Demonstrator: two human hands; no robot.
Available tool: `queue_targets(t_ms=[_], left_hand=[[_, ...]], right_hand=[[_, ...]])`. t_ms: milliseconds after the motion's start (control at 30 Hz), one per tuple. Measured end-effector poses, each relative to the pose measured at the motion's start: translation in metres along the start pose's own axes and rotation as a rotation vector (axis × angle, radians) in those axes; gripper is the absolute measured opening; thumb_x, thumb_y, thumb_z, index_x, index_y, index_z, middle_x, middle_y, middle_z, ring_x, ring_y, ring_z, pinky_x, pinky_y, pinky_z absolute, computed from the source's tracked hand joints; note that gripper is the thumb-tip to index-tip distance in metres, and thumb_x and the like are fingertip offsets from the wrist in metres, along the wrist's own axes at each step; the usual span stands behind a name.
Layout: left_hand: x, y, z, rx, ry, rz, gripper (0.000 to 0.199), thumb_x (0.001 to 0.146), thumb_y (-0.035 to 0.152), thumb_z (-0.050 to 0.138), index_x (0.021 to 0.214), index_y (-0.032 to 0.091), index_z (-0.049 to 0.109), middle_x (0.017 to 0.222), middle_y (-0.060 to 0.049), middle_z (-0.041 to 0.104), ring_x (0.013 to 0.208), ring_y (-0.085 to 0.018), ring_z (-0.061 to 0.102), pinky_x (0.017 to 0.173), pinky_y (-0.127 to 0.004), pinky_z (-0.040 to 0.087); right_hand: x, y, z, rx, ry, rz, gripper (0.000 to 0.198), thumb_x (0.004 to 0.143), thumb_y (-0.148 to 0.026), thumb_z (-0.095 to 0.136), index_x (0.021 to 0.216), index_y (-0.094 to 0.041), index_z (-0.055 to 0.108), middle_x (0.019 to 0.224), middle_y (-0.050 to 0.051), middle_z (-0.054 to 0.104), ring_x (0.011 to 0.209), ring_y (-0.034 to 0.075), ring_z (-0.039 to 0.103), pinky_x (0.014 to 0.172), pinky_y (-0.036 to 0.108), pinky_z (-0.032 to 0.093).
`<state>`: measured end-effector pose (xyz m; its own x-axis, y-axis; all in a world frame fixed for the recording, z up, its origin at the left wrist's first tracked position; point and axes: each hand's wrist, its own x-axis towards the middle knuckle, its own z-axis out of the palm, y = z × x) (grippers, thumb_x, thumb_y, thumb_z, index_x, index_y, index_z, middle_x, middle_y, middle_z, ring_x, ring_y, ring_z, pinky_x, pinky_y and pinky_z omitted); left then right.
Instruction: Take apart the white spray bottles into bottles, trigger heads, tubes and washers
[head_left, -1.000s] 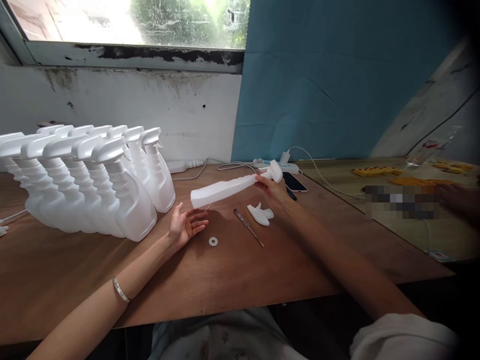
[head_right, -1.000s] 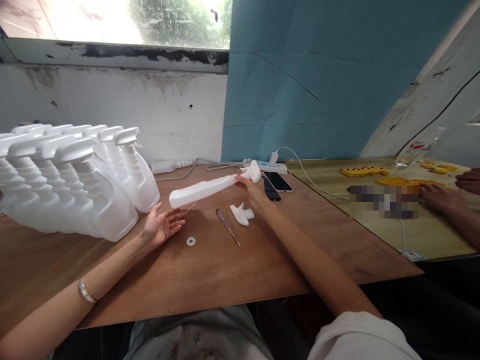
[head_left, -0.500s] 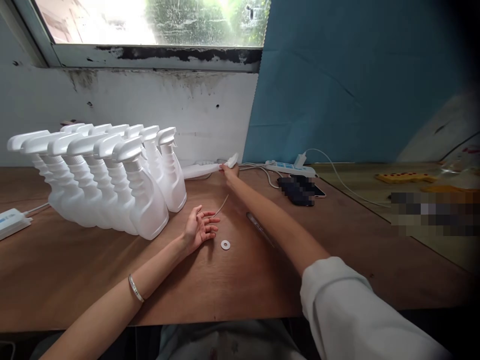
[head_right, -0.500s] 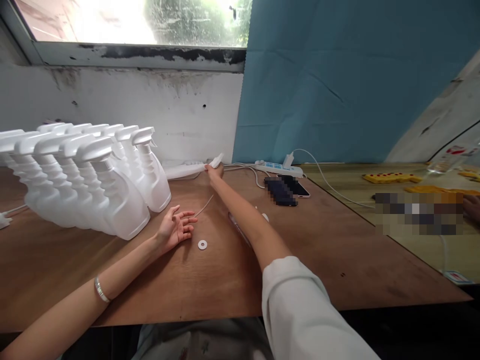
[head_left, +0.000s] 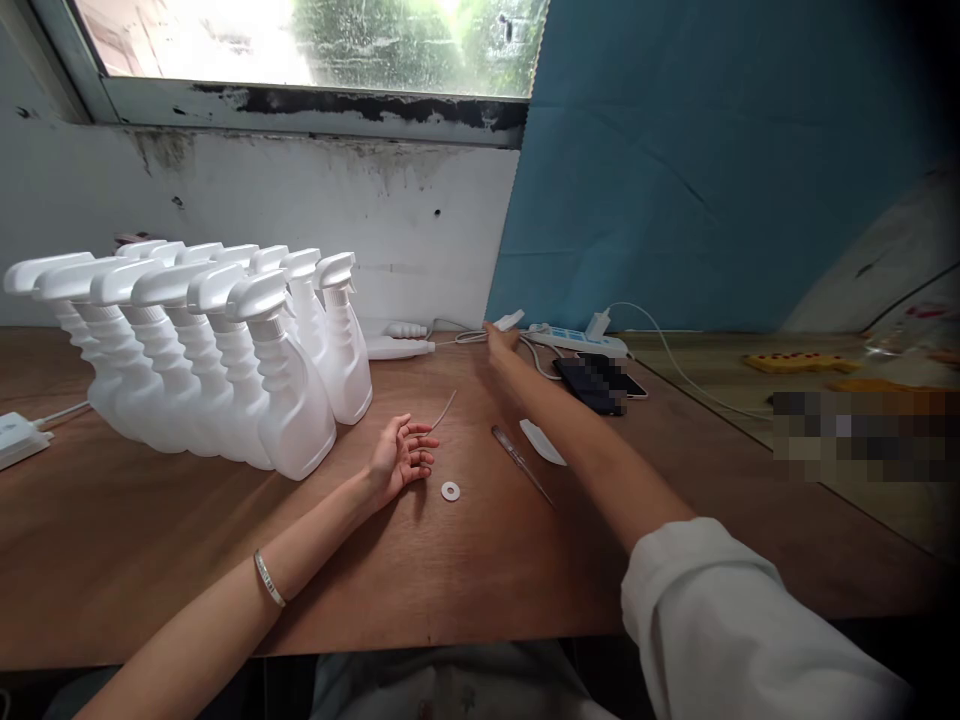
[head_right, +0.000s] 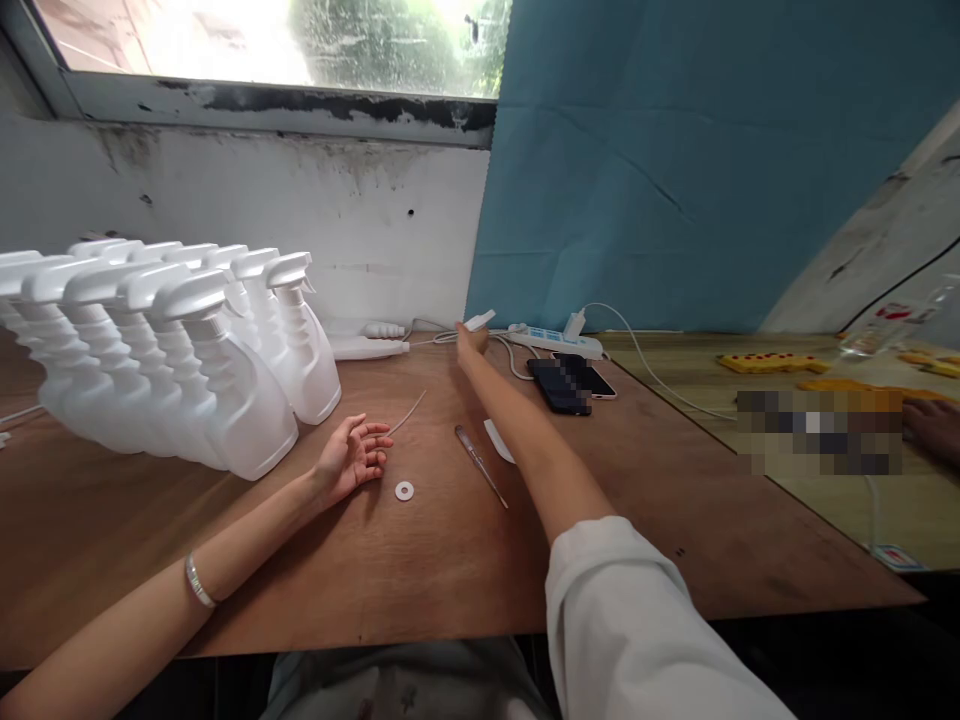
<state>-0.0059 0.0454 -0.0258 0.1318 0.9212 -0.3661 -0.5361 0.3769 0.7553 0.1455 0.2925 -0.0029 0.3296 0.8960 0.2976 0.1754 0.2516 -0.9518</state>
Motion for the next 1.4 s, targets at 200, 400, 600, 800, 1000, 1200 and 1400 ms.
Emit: queue_targets(t_ms=[200,400,600,800,1000,1200,1400], left_hand=[[0.0,-0.001,0.002,0.033,0.024,0.002,0.021,0.083,0.031,0.038,0.083,0.014,0.051,0.069,-0.004,0.056,0.046,-0.01,0.051,0.042,-0.021,0.041],[-0.006,-0.001,0.004,0.068,-0.07,0.02,0.02,0.08,0.029,0.045,0.088,0.013,0.055,0.077,-0.006,0.06,0.055,-0.011,0.056,0.048,-0.021,0.045],[-0.008,-0.012,0.009,0.107,-0.232,0.11,0.027,0.078,0.033,0.055,0.093,0.011,0.057,0.093,-0.013,0.063,0.079,-0.019,0.062,0.066,-0.027,0.049],[-0.002,-0.011,0.007,0.17,-0.081,0.122,0.023,0.07,0.027,0.066,0.082,0.011,0.055,0.072,-0.005,0.061,0.051,-0.01,0.055,0.049,-0.021,0.045],[-0.003,-0.012,0.007,0.243,-0.109,0.133,0.021,0.068,0.028,0.066,0.075,0.012,0.054,0.062,-0.001,0.055,0.05,-0.008,0.049,0.049,-0.019,0.041],[-0.007,-0.012,0.011,0.2,-0.174,0.128,0.026,0.068,0.036,0.064,0.071,0.013,0.052,0.057,0.003,0.046,0.046,-0.005,0.037,0.044,-0.017,0.03],[-0.013,-0.008,0.016,0.227,-0.156,0.102,0.028,0.066,0.037,0.065,0.066,0.014,0.049,0.058,0.001,0.05,0.043,-0.003,0.029,0.042,-0.017,0.02]], right_hand=[[0.017,-0.03,-0.074,-0.152,0.252,-0.142,0.034,0.078,-0.026,0.055,0.107,-0.014,0.044,0.108,0.012,0.054,0.103,0.025,0.05,0.084,0.037,0.039],[-0.05,-0.05,-0.1,-0.587,-0.347,-0.886,0.014,0.08,-0.024,0.047,0.092,-0.016,0.048,0.085,0.01,0.058,0.077,0.023,0.054,0.069,0.032,0.039],[-0.154,-0.041,-0.088,-0.721,-0.732,-1.137,0.005,0.078,-0.015,0.047,0.076,-0.017,0.052,0.069,0.006,0.058,0.062,0.019,0.05,0.058,0.029,0.037],[-0.177,-0.033,-0.092,-0.612,-0.781,-1.219,0.025,0.079,-0.005,0.036,0.101,-0.011,0.048,0.091,0.011,0.059,0.082,0.021,0.053,0.07,0.033,0.046],[-0.182,-0.027,-0.108,-0.507,-0.663,-1.292,0.028,0.086,-0.009,0.036,0.112,-0.011,0.045,0.098,0.012,0.06,0.079,0.02,0.052,0.071,0.035,0.048],[-0.188,-0.023,-0.1,-0.487,-0.558,-1.408,0.022,0.089,-0.013,0.037,0.108,-0.009,0.049,0.069,0.005,0.06,0.064,0.017,0.05,0.06,0.028,0.047],[-0.19,-0.034,-0.101,-0.478,-0.727,-1.364,0.024,0.09,-0.01,0.03,0.097,-0.011,0.054,0.068,0.006,0.059,0.065,0.016,0.051,0.06,0.027,0.045]])
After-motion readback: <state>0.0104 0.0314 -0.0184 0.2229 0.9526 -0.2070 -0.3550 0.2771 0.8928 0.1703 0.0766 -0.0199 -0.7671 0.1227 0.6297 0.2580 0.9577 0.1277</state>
